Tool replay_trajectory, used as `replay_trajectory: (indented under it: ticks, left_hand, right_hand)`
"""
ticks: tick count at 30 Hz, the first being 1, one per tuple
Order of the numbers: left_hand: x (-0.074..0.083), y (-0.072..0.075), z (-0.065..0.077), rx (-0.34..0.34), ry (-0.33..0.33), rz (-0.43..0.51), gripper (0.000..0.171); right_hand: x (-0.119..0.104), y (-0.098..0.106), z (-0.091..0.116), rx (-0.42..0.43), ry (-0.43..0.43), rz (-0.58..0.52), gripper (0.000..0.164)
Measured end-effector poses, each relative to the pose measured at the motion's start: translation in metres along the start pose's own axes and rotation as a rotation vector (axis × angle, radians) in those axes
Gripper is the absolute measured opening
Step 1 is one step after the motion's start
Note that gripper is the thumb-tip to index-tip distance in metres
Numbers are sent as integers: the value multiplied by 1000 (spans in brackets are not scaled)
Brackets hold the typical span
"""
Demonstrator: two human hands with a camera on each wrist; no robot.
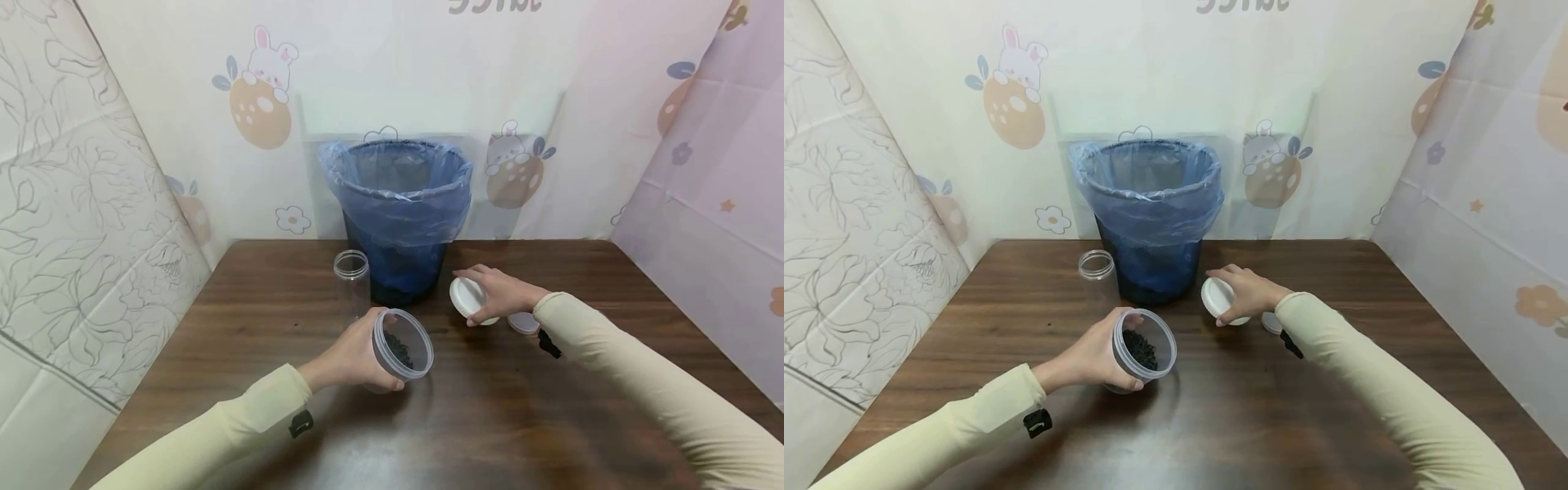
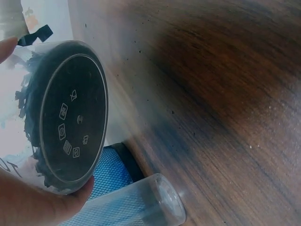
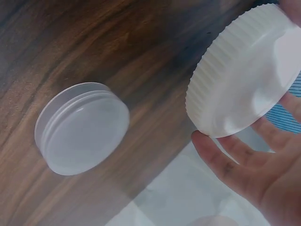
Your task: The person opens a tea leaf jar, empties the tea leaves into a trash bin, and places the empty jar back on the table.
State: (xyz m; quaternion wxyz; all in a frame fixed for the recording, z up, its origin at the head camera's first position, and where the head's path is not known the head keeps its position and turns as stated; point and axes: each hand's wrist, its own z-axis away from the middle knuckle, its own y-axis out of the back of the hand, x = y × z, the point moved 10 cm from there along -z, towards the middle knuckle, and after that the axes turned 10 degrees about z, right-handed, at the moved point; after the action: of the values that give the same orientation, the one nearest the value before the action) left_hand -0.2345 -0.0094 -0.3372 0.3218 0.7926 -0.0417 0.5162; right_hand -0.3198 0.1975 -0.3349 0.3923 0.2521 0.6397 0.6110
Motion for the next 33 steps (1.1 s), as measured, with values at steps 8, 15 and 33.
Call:
replay_trajectory:
  ticks: [8,15,33]
  left_hand:
    - [3,-1,3,0,-28,39,100]
    - [1,-3,4,-7,-28,36,100]
    - [-3,1,5,7,-34,59,99]
  right_hand:
    - [10,-17,-9,-40,-13,47,95]
    - [25,-33,-16,-85,-76,101,96]
    - [33,-42,-27,-94,-96,130,96]
